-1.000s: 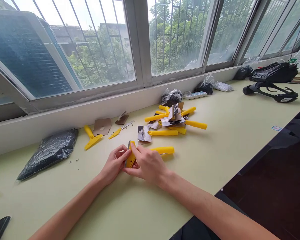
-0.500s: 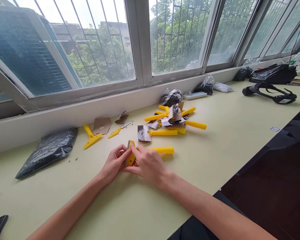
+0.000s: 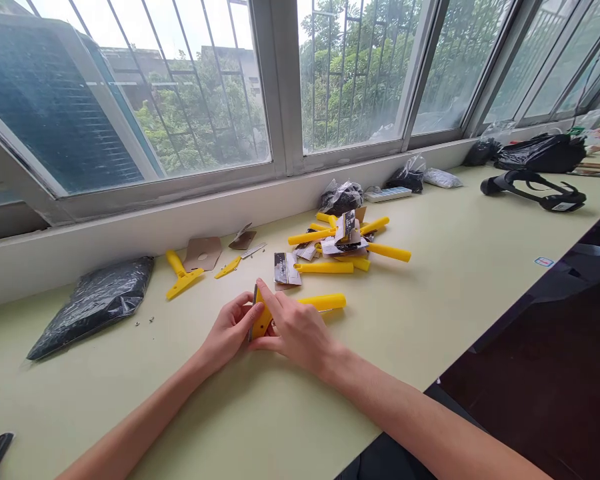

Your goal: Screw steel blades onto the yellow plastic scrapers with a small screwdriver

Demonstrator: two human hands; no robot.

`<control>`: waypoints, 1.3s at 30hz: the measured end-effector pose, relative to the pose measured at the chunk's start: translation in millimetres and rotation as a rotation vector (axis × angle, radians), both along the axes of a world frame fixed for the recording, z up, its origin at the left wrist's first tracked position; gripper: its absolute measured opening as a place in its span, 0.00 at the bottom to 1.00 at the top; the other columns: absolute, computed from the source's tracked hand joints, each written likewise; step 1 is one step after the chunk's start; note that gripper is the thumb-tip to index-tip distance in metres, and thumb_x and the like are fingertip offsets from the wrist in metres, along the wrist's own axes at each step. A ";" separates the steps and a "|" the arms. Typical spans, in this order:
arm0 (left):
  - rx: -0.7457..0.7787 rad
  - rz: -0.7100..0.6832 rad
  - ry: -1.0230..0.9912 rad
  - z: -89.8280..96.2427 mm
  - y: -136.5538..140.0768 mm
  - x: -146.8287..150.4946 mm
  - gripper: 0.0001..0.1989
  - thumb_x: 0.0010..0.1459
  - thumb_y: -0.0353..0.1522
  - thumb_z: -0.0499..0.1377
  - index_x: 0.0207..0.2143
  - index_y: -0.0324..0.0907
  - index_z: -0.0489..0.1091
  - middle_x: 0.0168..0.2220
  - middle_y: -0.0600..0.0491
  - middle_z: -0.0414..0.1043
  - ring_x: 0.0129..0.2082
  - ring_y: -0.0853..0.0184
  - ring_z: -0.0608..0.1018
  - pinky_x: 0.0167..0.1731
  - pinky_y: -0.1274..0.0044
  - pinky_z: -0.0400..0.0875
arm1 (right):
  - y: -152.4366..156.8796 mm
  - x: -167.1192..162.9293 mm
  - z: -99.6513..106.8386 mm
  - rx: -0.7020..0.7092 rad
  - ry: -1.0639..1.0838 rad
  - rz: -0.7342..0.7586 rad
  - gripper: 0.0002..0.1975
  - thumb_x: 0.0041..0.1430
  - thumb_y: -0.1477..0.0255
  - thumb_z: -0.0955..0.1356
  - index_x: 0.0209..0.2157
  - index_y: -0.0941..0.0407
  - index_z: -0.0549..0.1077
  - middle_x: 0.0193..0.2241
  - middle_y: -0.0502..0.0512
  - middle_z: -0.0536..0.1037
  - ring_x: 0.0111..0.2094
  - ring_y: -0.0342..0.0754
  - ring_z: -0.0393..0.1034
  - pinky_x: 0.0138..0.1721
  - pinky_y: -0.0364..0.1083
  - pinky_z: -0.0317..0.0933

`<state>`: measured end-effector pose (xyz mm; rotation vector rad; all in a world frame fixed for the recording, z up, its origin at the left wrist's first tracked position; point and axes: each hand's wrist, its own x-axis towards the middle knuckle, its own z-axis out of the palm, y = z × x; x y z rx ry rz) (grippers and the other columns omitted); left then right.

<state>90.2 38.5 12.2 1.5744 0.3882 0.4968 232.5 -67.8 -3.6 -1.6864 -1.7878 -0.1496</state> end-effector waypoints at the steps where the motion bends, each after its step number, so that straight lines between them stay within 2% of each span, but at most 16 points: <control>1: 0.009 0.009 -0.002 -0.9 -0.3 0.1 0.15 0.65 0.44 0.58 0.34 0.43 0.62 0.27 0.55 0.76 0.24 0.68 0.79 0.22 0.81 0.67 | -0.5 0.5 0.1 0.006 0.008 0.012 0.52 0.56 0.48 0.72 0.71 0.55 0.46 0.51 0.64 0.77 0.36 0.53 0.78 0.35 0.51 0.73; 4: 0.032 0.039 0.000 -1.5 -2.5 -0.1 0.15 0.65 0.44 0.58 0.33 0.44 0.60 0.27 0.55 0.75 0.27 0.67 0.79 0.25 0.80 0.69 | -2.8 2.0 1.9 0.020 0.031 0.031 0.44 0.62 0.53 0.70 0.71 0.56 0.50 0.56 0.66 0.75 0.40 0.54 0.79 0.39 0.51 0.73; 8: 0.030 0.012 -0.025 0.6 -6.6 -0.8 0.14 0.66 0.44 0.57 0.34 0.44 0.59 0.27 0.55 0.75 0.26 0.65 0.79 0.27 0.76 0.72 | -5.7 2.6 7.1 0.011 0.096 0.000 0.31 0.67 0.66 0.67 0.68 0.57 0.58 0.52 0.63 0.79 0.43 0.54 0.79 0.41 0.50 0.73; 13: -0.020 -0.033 -0.047 1.6 -7.3 -1.4 0.14 0.67 0.43 0.56 0.35 0.44 0.59 0.28 0.53 0.76 0.26 0.65 0.79 0.31 0.72 0.74 | -4.7 0.2 10.8 -0.019 0.153 -0.052 0.31 0.65 0.69 0.68 0.67 0.57 0.61 0.47 0.61 0.81 0.43 0.54 0.78 0.43 0.51 0.73; 17: -0.033 -0.037 -0.059 -0.5 -7.2 -1.1 0.15 0.66 0.44 0.57 0.34 0.44 0.57 0.29 0.53 0.77 0.26 0.66 0.79 0.29 0.73 0.74 | -5.0 -0.9 10.1 -0.010 0.162 -0.042 0.31 0.65 0.70 0.68 0.67 0.54 0.61 0.46 0.59 0.80 0.42 0.54 0.78 0.40 0.52 0.74; 19: -0.029 -0.019 -0.064 -1.7 -7.5 -0.6 0.16 0.65 0.44 0.57 0.34 0.44 0.56 0.29 0.53 0.76 0.24 0.66 0.79 0.27 0.73 0.74 | -6.8 1.7 12.0 0.030 0.151 -0.007 0.30 0.65 0.70 0.68 0.67 0.54 0.62 0.47 0.61 0.78 0.39 0.53 0.77 0.37 0.51 0.74; 21: -0.028 0.010 -0.052 -2.4 -7.5 0.1 0.17 0.65 0.45 0.57 0.34 0.44 0.55 0.29 0.53 0.76 0.23 0.66 0.79 0.26 0.73 0.74 | -8.9 6.4 17.4 0.138 0.152 0.040 0.26 0.66 0.71 0.67 0.64 0.56 0.65 0.47 0.62 0.75 0.38 0.52 0.75 0.34 0.50 0.72; 25: -0.074 0.070 -0.010 -2.8 -6.1 1.6 0.18 0.64 0.47 0.58 0.35 0.44 0.55 0.30 0.51 0.77 0.22 0.66 0.79 0.23 0.74 0.74 | -8.7 13.7 37.7 0.472 0.218 0.098 0.14 0.67 0.78 0.64 0.51 0.54 0.75 0.41 0.59 0.73 0.41 0.49 0.72 0.36 0.47 0.69; 28: -0.080 0.082 -0.021 -4.6 -5.1 2.4 0.19 0.64 0.47 0.58 0.35 0.44 0.55 0.30 0.50 0.77 0.22 0.66 0.79 0.22 0.75 0.73 | -0.2 9.9 55.3 0.611 0.316 0.132 0.11 0.68 0.79 0.63 0.44 0.54 0.76 0.41 0.58 0.75 0.41 0.50 0.72 0.39 0.49 0.68; 31: -0.040 0.074 -0.046 -8.5 -5.2 2.6 0.19 0.64 0.47 0.57 0.35 0.44 0.55 0.30 0.51 0.76 0.22 0.67 0.79 0.21 0.76 0.72 | 17.9 0.8 73.5 0.698 0.335 0.116 0.09 0.69 0.76 0.63 0.39 0.54 0.75 0.38 0.57 0.75 0.40 0.50 0.71 0.40 0.51 0.65; 35: -0.025 0.067 -0.068 -15.2 -5.0 3.2 0.19 0.64 0.48 0.57 0.35 0.43 0.56 0.30 0.51 0.75 0.21 0.67 0.79 0.21 0.77 0.72 | 56.9 -13.2 106.5 0.786 0.118 0.054 0.11 0.69 0.69 0.64 0.31 0.54 0.72 0.31 0.54 0.68 0.36 0.49 0.64 0.39 0.49 0.60; 37: -0.038 0.067 -0.065 -18.5 -4.1 3.9 0.19 0.64 0.48 0.56 0.36 0.43 0.57 0.31 0.50 0.76 0.21 0.68 0.78 0.20 0.77 0.72 | 81.3 -20.3 124.8 0.764 0.062 0.052 0.14 0.71 0.65 0.64 0.30 0.55 0.71 0.29 0.52 0.65 0.32 0.47 0.61 0.36 0.46 0.58; 39: -0.048 0.068 -0.062 -21.3 -3.1 4.6 0.19 0.64 0.49 0.56 0.36 0.43 0.57 0.31 0.49 0.76 0.21 0.68 0.78 0.20 0.76 0.72 | 107.3 -25.6 138.6 0.677 0.043 0.089 0.17 0.72 0.61 0.62 0.30 0.55 0.69 0.28 0.51 0.65 0.28 0.44 0.58 0.31 0.44 0.54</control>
